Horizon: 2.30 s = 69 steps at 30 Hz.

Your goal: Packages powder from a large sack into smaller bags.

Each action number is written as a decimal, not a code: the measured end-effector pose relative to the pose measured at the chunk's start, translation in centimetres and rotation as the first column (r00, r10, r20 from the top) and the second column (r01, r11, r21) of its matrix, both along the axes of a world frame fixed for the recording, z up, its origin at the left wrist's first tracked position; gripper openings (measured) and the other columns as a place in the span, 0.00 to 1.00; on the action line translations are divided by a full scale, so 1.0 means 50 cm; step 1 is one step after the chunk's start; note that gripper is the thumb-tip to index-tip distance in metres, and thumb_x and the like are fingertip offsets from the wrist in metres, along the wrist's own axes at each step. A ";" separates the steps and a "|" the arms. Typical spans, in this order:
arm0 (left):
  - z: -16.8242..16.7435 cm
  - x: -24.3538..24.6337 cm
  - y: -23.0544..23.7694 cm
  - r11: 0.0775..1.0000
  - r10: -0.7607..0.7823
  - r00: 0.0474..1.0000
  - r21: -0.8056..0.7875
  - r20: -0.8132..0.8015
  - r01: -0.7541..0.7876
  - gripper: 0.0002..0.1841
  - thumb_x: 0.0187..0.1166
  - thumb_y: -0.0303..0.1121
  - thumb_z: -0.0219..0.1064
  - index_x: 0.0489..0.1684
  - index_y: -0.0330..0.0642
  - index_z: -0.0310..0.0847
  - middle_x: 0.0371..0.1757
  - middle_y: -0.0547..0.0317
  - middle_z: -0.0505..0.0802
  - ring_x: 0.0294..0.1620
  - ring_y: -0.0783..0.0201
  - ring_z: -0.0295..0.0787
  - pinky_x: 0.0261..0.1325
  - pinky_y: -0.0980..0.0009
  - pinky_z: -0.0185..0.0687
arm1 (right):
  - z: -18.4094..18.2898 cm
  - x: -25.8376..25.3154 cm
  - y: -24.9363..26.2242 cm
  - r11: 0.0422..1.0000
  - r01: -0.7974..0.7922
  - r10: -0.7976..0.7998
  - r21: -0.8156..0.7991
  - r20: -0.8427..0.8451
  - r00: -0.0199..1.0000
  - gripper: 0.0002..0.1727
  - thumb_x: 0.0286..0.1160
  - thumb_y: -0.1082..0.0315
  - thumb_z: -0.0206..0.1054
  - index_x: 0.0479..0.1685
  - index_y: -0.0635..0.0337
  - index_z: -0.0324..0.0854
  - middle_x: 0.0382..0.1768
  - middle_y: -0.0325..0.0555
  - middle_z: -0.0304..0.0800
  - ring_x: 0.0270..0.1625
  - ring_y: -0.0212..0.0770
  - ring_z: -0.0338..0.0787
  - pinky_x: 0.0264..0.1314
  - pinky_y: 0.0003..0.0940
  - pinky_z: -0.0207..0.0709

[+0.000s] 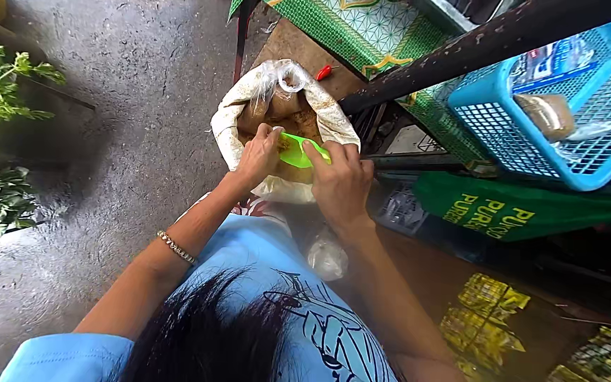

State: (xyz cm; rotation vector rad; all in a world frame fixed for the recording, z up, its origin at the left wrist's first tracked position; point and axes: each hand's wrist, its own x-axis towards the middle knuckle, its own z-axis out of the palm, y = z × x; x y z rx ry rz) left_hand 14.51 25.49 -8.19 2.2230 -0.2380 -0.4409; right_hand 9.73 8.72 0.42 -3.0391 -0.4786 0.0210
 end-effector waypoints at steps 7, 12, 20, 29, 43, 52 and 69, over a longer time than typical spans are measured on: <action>-0.005 0.003 0.023 1.000 0.023 0.999 0.018 -0.028 -0.022 0.27 0.73 0.22 0.69 0.77 0.31 0.76 0.71 0.32 0.82 0.54 0.39 0.90 0.58 0.48 0.86 | 0.057 0.013 0.030 0.999 0.006 -0.009 -0.039 -0.066 0.998 0.28 0.77 0.78 0.60 0.77 0.48 0.80 0.59 0.59 0.86 0.61 0.66 0.83 0.41 0.60 0.72; 0.007 0.020 0.051 0.997 0.067 0.998 -0.031 -0.011 -0.068 0.17 0.76 0.18 0.60 0.59 0.33 0.90 0.60 0.36 0.90 0.60 0.41 0.89 0.66 0.46 0.81 | 0.080 0.031 -0.043 0.959 0.283 -0.277 -0.006 -0.225 0.934 0.30 0.76 0.73 0.67 0.81 0.47 0.77 0.67 0.63 0.83 0.69 0.73 0.79 0.48 0.72 0.74; 0.058 0.017 0.027 0.997 0.019 0.999 -0.071 0.035 -0.016 0.14 0.75 0.17 0.62 0.49 0.34 0.94 0.53 0.42 0.94 0.53 0.48 0.93 0.60 0.51 0.85 | -0.121 -0.017 -0.070 0.857 0.509 -0.459 0.080 -0.331 0.824 0.30 0.80 0.68 0.65 0.84 0.47 0.72 0.69 0.65 0.79 0.69 0.75 0.78 0.50 0.73 0.76; 0.053 0.047 0.076 0.986 0.165 0.979 0.027 -0.118 -0.163 0.16 0.80 0.19 0.60 0.58 0.36 0.90 0.60 0.42 0.92 0.45 0.54 0.95 0.50 0.58 0.92 | -0.187 0.011 -0.055 0.819 0.572 -0.517 0.045 -0.374 0.770 0.30 0.75 0.73 0.66 0.79 0.45 0.79 0.67 0.64 0.83 0.70 0.71 0.79 0.53 0.70 0.74; 0.038 0.012 0.127 0.947 0.306 0.952 0.108 -0.021 -0.302 0.12 0.80 0.25 0.64 0.55 0.36 0.92 0.55 0.43 0.92 0.42 0.57 0.94 0.50 0.61 0.90 | -0.277 0.102 0.000 0.737 0.668 -0.572 0.103 -0.431 0.698 0.33 0.72 0.75 0.67 0.81 0.47 0.77 0.73 0.66 0.79 0.80 0.71 0.72 0.65 0.73 0.71; 0.051 0.026 0.095 0.944 0.201 0.979 0.258 0.040 -0.204 0.13 0.80 0.27 0.63 0.54 0.39 0.92 0.53 0.41 0.92 0.50 0.44 0.92 0.54 0.46 0.83 | -0.273 0.095 0.002 0.674 0.722 -0.586 0.159 -0.481 0.653 0.32 0.75 0.71 0.67 0.83 0.48 0.75 0.74 0.66 0.79 0.80 0.69 0.73 0.70 0.69 0.70; 0.042 0.039 0.015 0.996 -0.041 0.999 0.078 0.034 0.038 0.19 0.80 0.21 0.57 0.65 0.37 0.88 0.66 0.39 0.88 0.63 0.43 0.88 0.66 0.46 0.80 | -0.106 -0.088 -0.029 0.808 0.331 -0.362 0.487 -0.033 0.932 0.29 0.72 0.70 0.73 0.77 0.51 0.81 0.64 0.57 0.87 0.63 0.62 0.86 0.57 0.57 0.81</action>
